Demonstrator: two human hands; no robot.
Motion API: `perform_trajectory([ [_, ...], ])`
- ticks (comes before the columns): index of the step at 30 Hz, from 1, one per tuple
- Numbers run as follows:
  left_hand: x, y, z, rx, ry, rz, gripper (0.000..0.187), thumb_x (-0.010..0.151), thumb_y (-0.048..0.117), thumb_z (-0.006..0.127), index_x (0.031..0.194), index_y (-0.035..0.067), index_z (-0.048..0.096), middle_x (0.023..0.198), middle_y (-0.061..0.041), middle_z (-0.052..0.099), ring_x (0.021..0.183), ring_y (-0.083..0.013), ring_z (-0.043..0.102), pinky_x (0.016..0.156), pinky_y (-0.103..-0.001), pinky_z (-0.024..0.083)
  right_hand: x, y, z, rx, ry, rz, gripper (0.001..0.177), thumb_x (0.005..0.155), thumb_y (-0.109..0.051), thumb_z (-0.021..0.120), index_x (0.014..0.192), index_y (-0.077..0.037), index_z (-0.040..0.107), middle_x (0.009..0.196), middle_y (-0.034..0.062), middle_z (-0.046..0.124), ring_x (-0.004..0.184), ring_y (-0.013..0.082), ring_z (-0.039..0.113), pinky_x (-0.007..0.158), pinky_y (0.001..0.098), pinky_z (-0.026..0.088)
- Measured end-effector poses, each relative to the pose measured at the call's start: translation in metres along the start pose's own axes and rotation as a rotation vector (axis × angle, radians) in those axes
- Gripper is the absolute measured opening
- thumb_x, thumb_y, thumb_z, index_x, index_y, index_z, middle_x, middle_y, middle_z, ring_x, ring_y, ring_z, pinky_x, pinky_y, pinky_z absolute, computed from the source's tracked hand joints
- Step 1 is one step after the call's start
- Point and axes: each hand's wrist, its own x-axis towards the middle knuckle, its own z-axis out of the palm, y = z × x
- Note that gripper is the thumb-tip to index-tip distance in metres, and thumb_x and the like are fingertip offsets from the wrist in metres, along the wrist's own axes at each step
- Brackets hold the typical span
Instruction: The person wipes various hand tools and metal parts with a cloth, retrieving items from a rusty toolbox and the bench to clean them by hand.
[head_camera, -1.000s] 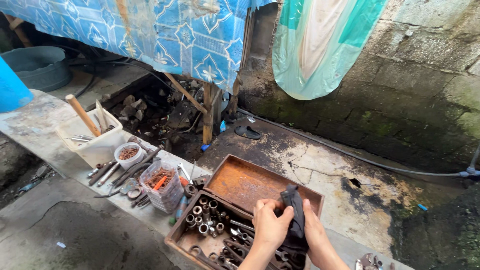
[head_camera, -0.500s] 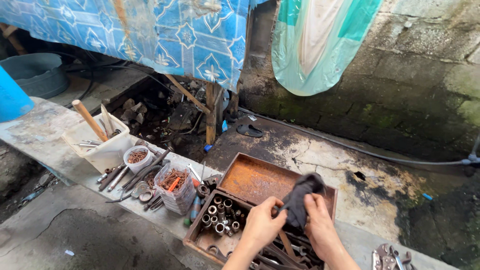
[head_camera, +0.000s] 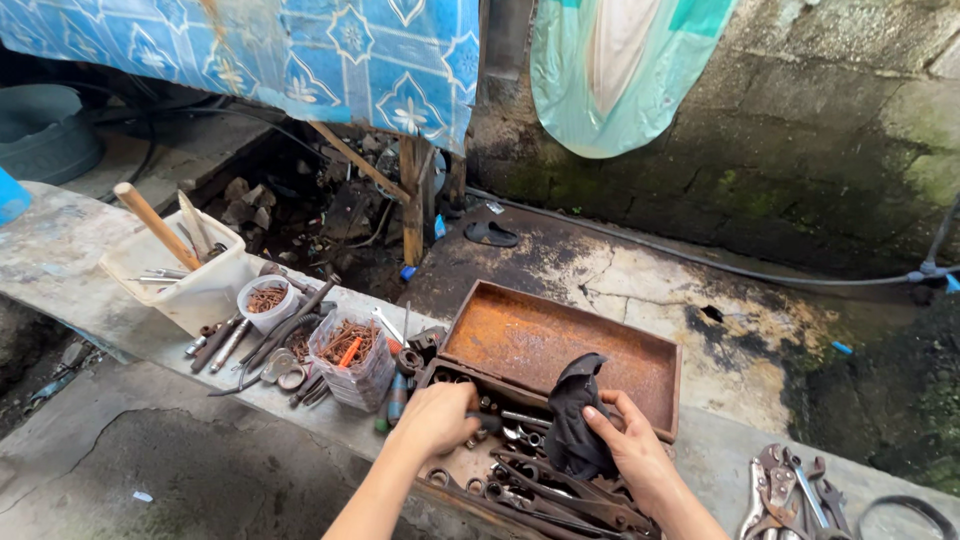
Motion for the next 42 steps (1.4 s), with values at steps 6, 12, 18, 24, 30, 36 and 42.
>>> perform_trajectory([
  [6, 0.027, -0.064, 0.077, 0.515, 0.035, 0.077, 0.015, 0.085, 0.012, 0.065, 0.091, 0.011, 0.079, 0.097, -0.014, 0.077, 0.099, -0.0322, 0.070, 0.086, -0.046, 0.049, -0.001, 0.002, 0.015, -0.068, 0.007, -0.016, 0.036, 0.094, -0.025, 0.066, 0.127, -0.011, 0.061, 0.102, 0.0090, 0.076, 0.093, 0.0140, 0.067, 0.084, 0.0310, 0.051],
  [12, 0.031, -0.075, 0.094, 0.767, -0.042, 0.106, 0.019, 0.092, 0.017, 0.062, 0.098, 0.016, 0.080, 0.101, -0.005, 0.076, 0.107, -0.0270, 0.064, 0.089, -0.042, 0.040, -0.003, -0.010, 0.040, -0.049, -0.044, 0.012, 0.036, 0.094, -0.026, 0.066, 0.126, -0.011, 0.060, 0.103, 0.0097, 0.075, 0.095, 0.0139, 0.068, 0.086, 0.0310, 0.052],
  [18, 0.027, -0.074, 0.087, 0.946, -0.174, 0.137, 0.020, 0.096, 0.020, 0.061, 0.103, 0.019, 0.080, 0.102, -0.002, 0.076, 0.109, -0.0239, 0.061, 0.087, -0.040, 0.037, 0.000, -0.003, 0.045, -0.064, -0.058, 0.038, 0.036, 0.095, -0.027, 0.066, 0.126, -0.010, 0.060, 0.101, 0.0093, 0.074, 0.092, 0.0140, 0.067, 0.083, 0.0307, 0.052],
  [24, 0.019, -0.083, 0.088, 1.048, -0.097, 0.212, 0.022, 0.094, 0.023, 0.062, 0.104, 0.017, 0.080, 0.106, -0.001, 0.070, 0.112, -0.0258, 0.051, 0.087, -0.039, 0.036, 0.002, 0.000, 0.038, -0.084, -0.029, 0.062, 0.036, 0.095, -0.027, 0.065, 0.126, -0.011, 0.060, 0.101, 0.0102, 0.075, 0.091, 0.0150, 0.067, 0.083, 0.0311, 0.052],
  [30, 0.023, -0.089, 0.090, 1.096, -0.021, 0.253, 0.026, 0.091, 0.024, 0.062, 0.105, 0.014, 0.081, 0.114, -0.004, 0.059, 0.116, -0.0269, 0.045, 0.087, -0.039, 0.035, 0.001, 0.001, 0.034, -0.104, -0.008, 0.059, 0.036, 0.095, -0.028, 0.066, 0.125, -0.010, 0.062, 0.101, 0.0097, 0.075, 0.092, 0.0144, 0.066, 0.085, 0.0321, 0.050],
  [36, 0.027, -0.098, 0.093, 1.070, 0.019, 0.319, 0.025, 0.088, 0.024, 0.063, 0.101, 0.015, 0.082, 0.119, -0.004, 0.056, 0.118, -0.0273, 0.044, 0.092, -0.041, 0.035, 0.000, 0.000, 0.034, -0.126, 0.008, 0.072, 0.036, 0.095, -0.028, 0.066, 0.126, -0.011, 0.062, 0.103, 0.0090, 0.076, 0.093, 0.0134, 0.067, 0.085, 0.0306, 0.050],
  [42, 0.031, -0.116, 0.097, 0.981, 0.061, 0.396, 0.021, 0.087, 0.022, 0.064, 0.094, 0.015, 0.083, 0.116, -0.003, 0.057, 0.117, -0.0261, 0.046, 0.093, -0.040, 0.036, 0.000, 0.002, 0.032, -0.094, 0.015, 0.051, 0.037, 0.095, -0.027, 0.067, 0.127, -0.010, 0.062, 0.102, 0.0097, 0.075, 0.092, 0.0145, 0.068, 0.083, 0.0309, 0.052],
])
